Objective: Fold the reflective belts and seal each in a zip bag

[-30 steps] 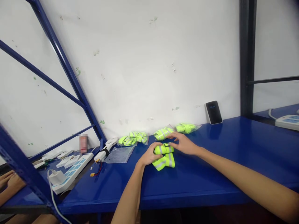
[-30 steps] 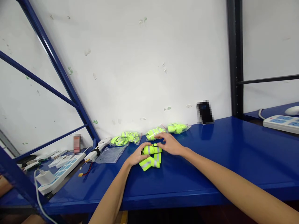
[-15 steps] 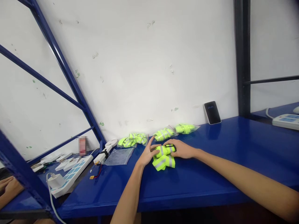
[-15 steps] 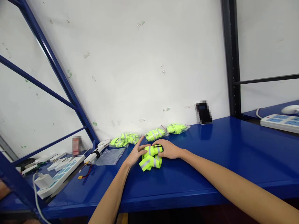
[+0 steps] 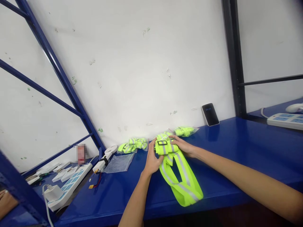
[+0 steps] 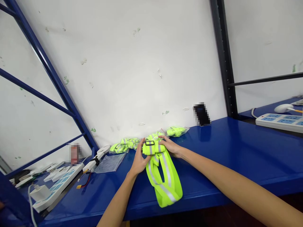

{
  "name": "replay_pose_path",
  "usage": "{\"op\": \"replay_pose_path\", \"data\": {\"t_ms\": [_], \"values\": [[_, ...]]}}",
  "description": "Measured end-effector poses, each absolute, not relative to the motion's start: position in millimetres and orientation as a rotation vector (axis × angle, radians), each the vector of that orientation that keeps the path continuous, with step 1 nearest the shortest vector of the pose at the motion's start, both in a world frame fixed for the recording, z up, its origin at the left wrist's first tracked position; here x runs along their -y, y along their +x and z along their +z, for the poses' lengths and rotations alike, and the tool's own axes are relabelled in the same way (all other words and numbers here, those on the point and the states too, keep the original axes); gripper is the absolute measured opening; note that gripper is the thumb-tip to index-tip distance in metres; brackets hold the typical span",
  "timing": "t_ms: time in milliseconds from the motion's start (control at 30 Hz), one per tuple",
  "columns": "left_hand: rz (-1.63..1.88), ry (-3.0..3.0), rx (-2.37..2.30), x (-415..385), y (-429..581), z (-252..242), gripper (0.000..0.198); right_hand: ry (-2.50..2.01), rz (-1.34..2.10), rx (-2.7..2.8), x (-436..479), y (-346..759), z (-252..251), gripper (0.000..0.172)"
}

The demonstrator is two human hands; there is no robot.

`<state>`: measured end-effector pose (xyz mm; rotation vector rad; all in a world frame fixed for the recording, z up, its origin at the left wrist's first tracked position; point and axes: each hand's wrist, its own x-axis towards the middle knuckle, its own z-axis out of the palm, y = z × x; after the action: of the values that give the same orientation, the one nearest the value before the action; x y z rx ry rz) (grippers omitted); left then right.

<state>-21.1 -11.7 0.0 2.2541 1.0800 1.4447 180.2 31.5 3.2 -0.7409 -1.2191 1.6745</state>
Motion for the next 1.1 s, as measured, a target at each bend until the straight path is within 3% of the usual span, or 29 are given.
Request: {"op": "replay_pose_path", "data": {"t_ms": [133, 233, 467, 567, 733, 800, 867, 967, 1100], "values": [[1.511, 2.092, -1.039, 7.0, -19.4, 0.2, 0.045, -0.564, 1.749, 1.436, -31.9, 188.5, 6.4, 0.042], [1.540, 1.718, -0.989, -0.7, -19.9, -2.8, 0.043, -0.535, 1.582, 1.769, -37.8, 204.9, 11.6, 0.055], [1.551, 1.155, -0.892, -18.5, -23.4, -16.2, 0.047, -0.668, 0.409, 2.142, -36.7, 216.0, 12.3, 0.087], [1.498, 1.100, -0.812, -17.0, -20.0, -15.5, 0.052, -0.583, 0.171, 2.230, -32.6, 201.2, 6.1, 0.072], [1.228, 1.127, -0.694, -12.2, -14.8, -15.9, 0.062, -0.506, 0.351, 2.093, -32.8, 186.8, 0.8, 0.050], [1.203, 1.164, -0.689, -12.7, -15.3, -19.6, 0.066, -0.577, 0.548, 1.956, -33.2, 184.0, 1.0, 0.036], [1.247, 1.232, -0.727, -13.6, -16.7, -23.6, 0.064, -0.621, 0.834, 1.799, -32.4, 180.5, 2.2, 0.033], [1.329, 1.355, -0.856, -13.6, -18.8, -26.2, 0.061, -0.616, 1.213, 1.556, -27.9, 175.0, 4.8, 0.053], [1.369, 1.483, -0.989, -11.0, -19.4, -22.2, 0.070, -0.643, 1.449, 1.462, -20.5, 174.4, 6.8, 0.082]]}}
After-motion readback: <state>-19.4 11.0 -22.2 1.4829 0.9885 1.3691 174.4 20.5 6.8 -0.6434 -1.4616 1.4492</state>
